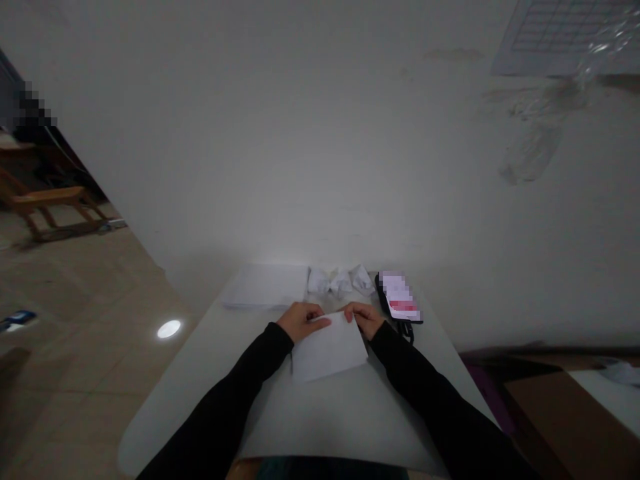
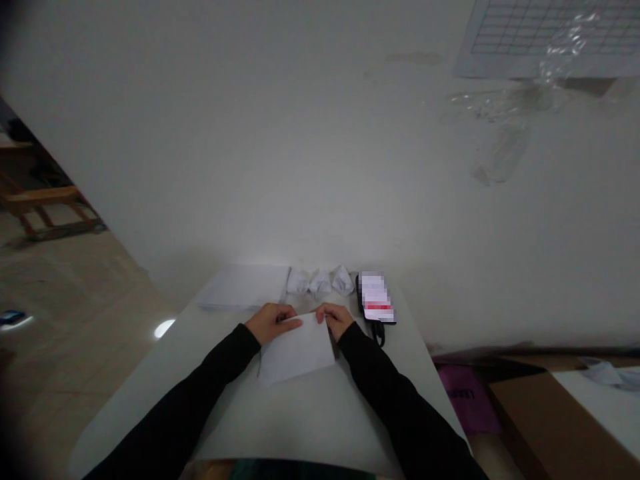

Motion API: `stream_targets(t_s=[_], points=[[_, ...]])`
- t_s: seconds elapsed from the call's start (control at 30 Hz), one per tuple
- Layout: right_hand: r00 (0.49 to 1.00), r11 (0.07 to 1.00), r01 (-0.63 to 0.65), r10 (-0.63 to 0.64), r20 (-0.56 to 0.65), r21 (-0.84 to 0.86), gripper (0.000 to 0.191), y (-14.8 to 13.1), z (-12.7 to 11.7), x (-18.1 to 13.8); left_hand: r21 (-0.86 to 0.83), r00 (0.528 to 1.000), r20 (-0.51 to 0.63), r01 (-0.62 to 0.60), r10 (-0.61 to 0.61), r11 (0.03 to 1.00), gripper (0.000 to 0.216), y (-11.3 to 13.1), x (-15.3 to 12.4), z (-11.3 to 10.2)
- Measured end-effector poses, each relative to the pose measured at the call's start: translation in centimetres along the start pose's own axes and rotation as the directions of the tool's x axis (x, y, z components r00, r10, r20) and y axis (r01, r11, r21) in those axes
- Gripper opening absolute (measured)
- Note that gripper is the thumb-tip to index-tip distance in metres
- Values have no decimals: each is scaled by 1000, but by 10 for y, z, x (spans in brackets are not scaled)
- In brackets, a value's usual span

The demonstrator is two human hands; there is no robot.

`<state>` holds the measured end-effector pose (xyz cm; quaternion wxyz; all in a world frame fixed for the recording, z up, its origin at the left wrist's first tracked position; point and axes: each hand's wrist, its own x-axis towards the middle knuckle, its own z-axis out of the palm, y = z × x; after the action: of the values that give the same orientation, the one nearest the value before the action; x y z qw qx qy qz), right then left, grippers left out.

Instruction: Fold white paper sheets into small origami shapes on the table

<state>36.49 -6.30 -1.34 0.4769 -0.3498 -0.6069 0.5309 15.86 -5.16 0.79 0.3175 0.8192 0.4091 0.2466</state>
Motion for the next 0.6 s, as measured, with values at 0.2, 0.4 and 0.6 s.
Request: stream_targets(t_s=[0.2,0.4,0.6], points=[[886,848,-242,391,-250,472,26,2,9,4,-190,936,-333,47,-109,981,31,5,3,-5],[857,865,-182,373,-355,469,41,8,15,0,-205,884,-452,26,-118,979,29,16,0,8],[789,830,-44,371,-490,556,39,-2,2,5,-208,902,-420,14,-102,978,29,17,2,21]])
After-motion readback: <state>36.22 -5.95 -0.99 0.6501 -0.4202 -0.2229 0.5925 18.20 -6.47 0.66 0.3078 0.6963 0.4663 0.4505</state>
